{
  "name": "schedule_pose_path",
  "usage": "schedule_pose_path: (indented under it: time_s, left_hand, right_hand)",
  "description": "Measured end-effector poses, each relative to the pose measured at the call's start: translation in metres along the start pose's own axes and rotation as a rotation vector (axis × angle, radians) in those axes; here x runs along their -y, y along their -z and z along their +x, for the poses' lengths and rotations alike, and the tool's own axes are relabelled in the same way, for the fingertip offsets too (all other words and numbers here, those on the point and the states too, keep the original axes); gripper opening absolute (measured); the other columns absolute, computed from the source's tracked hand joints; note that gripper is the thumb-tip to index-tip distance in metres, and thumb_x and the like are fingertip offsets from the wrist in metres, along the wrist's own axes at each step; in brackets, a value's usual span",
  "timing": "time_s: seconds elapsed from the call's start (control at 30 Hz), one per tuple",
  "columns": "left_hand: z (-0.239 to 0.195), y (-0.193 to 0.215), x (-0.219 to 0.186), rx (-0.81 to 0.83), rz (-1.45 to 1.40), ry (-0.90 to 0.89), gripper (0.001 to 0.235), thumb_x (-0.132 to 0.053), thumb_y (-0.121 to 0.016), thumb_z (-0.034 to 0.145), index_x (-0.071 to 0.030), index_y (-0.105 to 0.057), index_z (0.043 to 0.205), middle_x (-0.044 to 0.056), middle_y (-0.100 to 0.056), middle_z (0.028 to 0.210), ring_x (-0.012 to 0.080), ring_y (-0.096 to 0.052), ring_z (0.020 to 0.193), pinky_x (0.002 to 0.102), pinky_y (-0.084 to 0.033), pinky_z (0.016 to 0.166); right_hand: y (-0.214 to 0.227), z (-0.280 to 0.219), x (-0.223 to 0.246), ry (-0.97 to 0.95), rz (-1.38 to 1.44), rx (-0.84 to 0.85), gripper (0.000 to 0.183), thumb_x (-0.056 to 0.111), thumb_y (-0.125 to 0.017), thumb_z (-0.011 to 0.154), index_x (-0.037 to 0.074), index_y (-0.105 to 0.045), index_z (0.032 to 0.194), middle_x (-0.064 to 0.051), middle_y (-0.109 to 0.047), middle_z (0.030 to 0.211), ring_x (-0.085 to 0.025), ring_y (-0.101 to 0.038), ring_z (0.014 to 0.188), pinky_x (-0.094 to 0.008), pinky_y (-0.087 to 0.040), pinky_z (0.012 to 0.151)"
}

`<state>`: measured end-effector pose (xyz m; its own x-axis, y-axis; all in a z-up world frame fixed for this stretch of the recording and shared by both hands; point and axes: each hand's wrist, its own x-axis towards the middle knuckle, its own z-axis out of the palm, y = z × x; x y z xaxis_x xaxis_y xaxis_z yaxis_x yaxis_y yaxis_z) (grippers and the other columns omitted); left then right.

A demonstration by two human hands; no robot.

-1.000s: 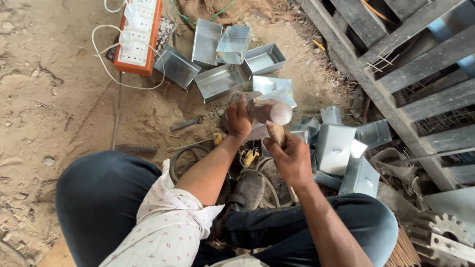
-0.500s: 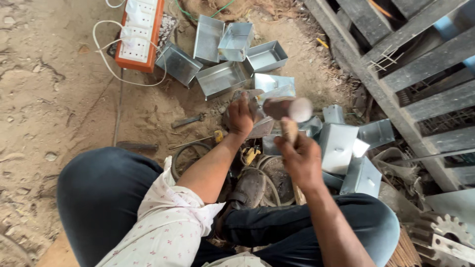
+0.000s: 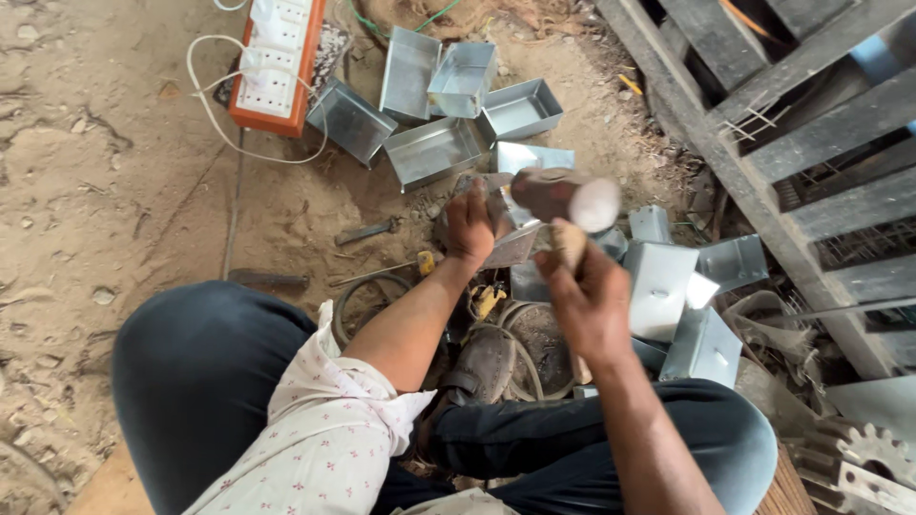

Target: The person sits on the ground and uses a hammer to repeatedly strike a small rectangular metal box placed on a metal anvil. The person adjusts the box's position and orientation between strikes to flatten or shape it.

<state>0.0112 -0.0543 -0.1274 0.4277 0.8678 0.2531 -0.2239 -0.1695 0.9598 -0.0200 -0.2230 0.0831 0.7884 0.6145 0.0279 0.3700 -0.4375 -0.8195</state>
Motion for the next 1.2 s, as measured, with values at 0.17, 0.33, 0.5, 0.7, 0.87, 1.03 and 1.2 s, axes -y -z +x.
schedule_pose_path:
  time_s: [0.17,0.33,0.5,0.7,0.87,1.03,1.2]
  left_hand:
    - [0.007,-0.002,0.004,0.026,-0.058,0.053,0.059,-0.033,-0.041,0.109,-0.002,-0.055,0.060,0.013,-0.054,0.049,0.0215,-0.052,0.045,0.043,-0.040,0.050]
    - [-0.003,-0.004,0.008,-0.006,-0.036,0.007,0.057,-0.031,-0.043,0.110,0.000,-0.052,0.063,0.015,-0.050,0.051,0.0226,-0.046,0.044,0.044,-0.033,0.049]
    - [0.007,-0.005,0.007,-0.021,-0.051,0.005,0.054,-0.031,-0.046,0.109,0.001,-0.057,0.066,0.017,-0.052,0.053,0.0239,-0.050,0.044,0.045,-0.034,0.049]
    - [-0.004,0.001,0.000,-0.002,-0.054,0.038,0.057,-0.033,-0.044,0.109,-0.001,-0.058,0.064,0.016,-0.057,0.054,0.0241,-0.055,0.046,0.046,-0.039,0.051]
    - [0.004,-0.007,0.003,-0.014,-0.031,0.022,0.058,-0.033,-0.045,0.109,0.002,-0.053,0.062,0.019,-0.051,0.052,0.0275,-0.049,0.044,0.048,-0.034,0.051]
    - [-0.003,-0.006,-0.001,-0.015,-0.006,0.025,0.057,-0.030,-0.043,0.110,0.002,-0.053,0.065,0.019,-0.052,0.055,0.0258,-0.052,0.046,0.045,-0.037,0.051]
    - [0.002,-0.003,-0.002,-0.031,-0.048,0.016,0.056,-0.031,-0.046,0.108,0.002,-0.056,0.063,0.019,-0.054,0.053,0.0261,-0.052,0.042,0.045,-0.035,0.048]
  right_hand:
    - [-0.006,0.009,0.007,0.107,-0.079,0.019,0.032,0.020,-0.058,0.100,-0.003,-0.066,0.123,-0.003,-0.069,0.075,-0.005,-0.060,0.057,-0.024,-0.048,0.046]
    - [-0.003,0.008,0.017,-0.104,-0.061,0.061,0.032,0.027,-0.064,0.101,-0.001,-0.068,0.116,-0.005,-0.064,0.071,-0.009,-0.054,0.053,-0.027,-0.043,0.043]
    - [-0.001,0.012,0.023,0.167,0.015,-0.059,0.035,0.027,-0.065,0.103,-0.005,-0.065,0.116,-0.004,-0.064,0.073,-0.007,-0.057,0.061,-0.024,-0.045,0.050]
    - [-0.012,0.015,0.020,-0.129,-0.230,0.072,0.039,0.032,-0.063,0.104,-0.004,-0.071,0.114,-0.006,-0.064,0.067,-0.010,-0.054,0.052,-0.029,-0.043,0.044]
    - [-0.009,0.017,0.026,0.158,-0.028,-0.077,0.047,0.032,-0.062,0.102,-0.005,-0.061,0.131,-0.003,-0.065,0.071,-0.006,-0.054,0.056,-0.026,-0.043,0.044]
    - [-0.016,0.023,0.026,-0.156,-0.271,0.086,0.040,0.035,-0.059,0.103,-0.003,-0.069,0.111,-0.004,-0.064,0.064,-0.010,-0.055,0.048,-0.030,-0.043,0.041]
    - [-0.012,0.023,0.024,0.009,-0.045,-0.023,0.034,0.032,-0.061,0.103,-0.001,-0.067,0.108,-0.005,-0.062,0.065,-0.007,-0.054,0.054,-0.029,-0.043,0.045]
